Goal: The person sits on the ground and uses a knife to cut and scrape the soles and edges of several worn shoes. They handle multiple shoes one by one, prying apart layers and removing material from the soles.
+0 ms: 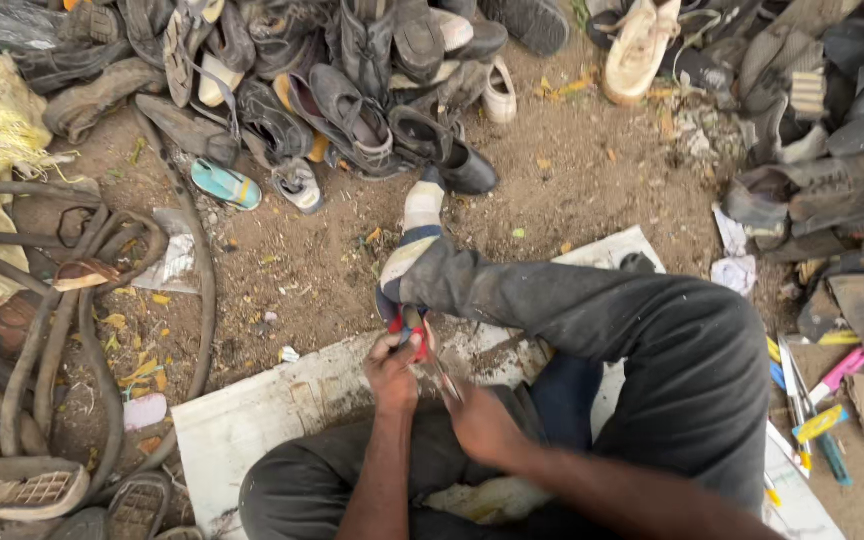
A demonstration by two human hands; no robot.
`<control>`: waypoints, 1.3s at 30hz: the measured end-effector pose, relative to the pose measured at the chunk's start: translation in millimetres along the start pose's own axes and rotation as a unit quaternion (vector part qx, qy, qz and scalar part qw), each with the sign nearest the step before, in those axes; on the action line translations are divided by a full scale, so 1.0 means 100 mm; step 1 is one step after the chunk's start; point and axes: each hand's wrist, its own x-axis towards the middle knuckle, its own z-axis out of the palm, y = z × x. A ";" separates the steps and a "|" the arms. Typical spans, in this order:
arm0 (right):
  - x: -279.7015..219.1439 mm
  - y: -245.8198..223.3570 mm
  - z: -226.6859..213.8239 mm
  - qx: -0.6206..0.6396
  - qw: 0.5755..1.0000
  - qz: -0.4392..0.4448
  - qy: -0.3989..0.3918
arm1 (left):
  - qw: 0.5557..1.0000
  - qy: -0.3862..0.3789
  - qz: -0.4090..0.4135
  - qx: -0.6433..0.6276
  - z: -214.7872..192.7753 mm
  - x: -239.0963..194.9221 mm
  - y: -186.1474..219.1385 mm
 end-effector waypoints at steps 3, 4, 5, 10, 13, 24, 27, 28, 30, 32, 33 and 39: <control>-0.02 0.00 -0.03 0.031 0.972 0.227 -0.060 | 0.999 0.004 -0.016 -0.049 0.02 0.01 -0.10; -0.04 0.01 -0.02 0.041 0.974 0.214 -0.055 | 0.998 0.011 -0.029 -0.057 -0.01 -0.03 -0.14; 0.04 0.02 -0.02 0.051 0.978 0.200 -0.040 | 0.996 0.021 -0.050 -0.067 -0.01 0.01 -0.18; -0.03 -0.13 0.07 0.084 0.980 0.179 -0.005 | 0.992 0.014 -0.051 -0.117 -0.13 0.01 -0.27; 0.02 -0.12 0.10 0.105 0.969 0.225 -0.013 | 0.990 0.064 -0.075 -0.102 -0.11 0.17 -0.30; 0.06 -0.14 0.40 0.129 0.946 0.298 -0.019 | 0.971 0.004 -0.094 -0.221 -0.27 0.40 -0.32; 0.06 -0.11 0.47 0.175 0.937 0.303 -0.001 | 0.972 0.051 -0.097 -0.209 -0.27 0.31 -0.35; 0.15 -0.07 0.48 0.186 0.944 0.270 0.028 | 0.972 0.056 -0.092 -0.207 -0.22 0.31 -0.32; 0.30 -0.01 0.54 0.208 0.954 0.201 0.081 | 0.977 0.051 -0.098 -0.180 -0.12 0.27 -0.14; 0.40 0.00 0.56 0.183 0.951 0.246 0.032 | 0.989 0.028 -0.123 -0.073 -0.01 0.29 0.18; 0.37 0.02 0.53 0.168 0.948 0.270 0.004 | 0.989 0.011 -0.147 0.018 0.05 0.27 0.34; -0.03 0.04 0.11 0.260 0.891 0.360 -0.093 | 0.575 -0.372 0.112 0.720 0.42 0.29 0.99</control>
